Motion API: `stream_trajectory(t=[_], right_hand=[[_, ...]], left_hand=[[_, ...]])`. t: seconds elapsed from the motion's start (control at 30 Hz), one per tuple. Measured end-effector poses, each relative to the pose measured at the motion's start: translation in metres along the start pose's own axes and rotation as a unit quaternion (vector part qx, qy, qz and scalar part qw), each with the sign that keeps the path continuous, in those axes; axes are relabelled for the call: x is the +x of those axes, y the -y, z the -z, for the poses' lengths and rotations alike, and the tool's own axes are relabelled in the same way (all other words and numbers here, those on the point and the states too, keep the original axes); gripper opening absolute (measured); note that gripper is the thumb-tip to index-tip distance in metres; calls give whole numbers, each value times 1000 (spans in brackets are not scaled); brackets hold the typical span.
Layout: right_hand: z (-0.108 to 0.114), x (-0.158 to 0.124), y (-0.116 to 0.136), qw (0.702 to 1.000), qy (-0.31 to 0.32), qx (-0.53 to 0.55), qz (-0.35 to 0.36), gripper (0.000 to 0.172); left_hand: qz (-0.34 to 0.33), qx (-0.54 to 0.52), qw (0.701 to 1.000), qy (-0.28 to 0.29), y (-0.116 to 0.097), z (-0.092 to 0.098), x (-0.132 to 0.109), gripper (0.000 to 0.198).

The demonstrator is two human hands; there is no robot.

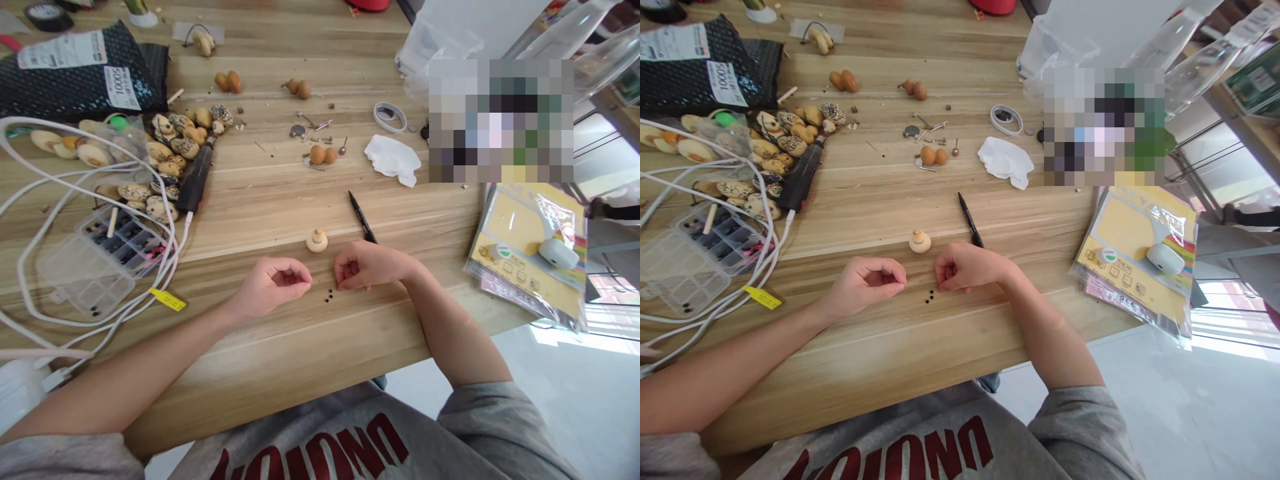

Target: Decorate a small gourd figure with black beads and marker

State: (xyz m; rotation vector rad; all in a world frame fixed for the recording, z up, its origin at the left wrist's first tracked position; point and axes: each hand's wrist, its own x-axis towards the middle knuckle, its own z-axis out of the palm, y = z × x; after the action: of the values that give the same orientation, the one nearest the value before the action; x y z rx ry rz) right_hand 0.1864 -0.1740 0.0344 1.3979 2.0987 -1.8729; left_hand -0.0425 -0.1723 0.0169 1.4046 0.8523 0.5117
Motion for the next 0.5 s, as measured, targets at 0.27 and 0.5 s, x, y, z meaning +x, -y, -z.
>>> stream_trajectory(t=[0.27, 0.5], right_hand=[[0, 0, -1, 1000, -1, -6, 5, 7], [0, 0, 0, 1000, 0, 0, -2, 6]], left_hand=[[2, -11, 1000, 4, 1, 0, 0, 10], [0, -7, 1000, 5, 3, 1, 0, 11]])
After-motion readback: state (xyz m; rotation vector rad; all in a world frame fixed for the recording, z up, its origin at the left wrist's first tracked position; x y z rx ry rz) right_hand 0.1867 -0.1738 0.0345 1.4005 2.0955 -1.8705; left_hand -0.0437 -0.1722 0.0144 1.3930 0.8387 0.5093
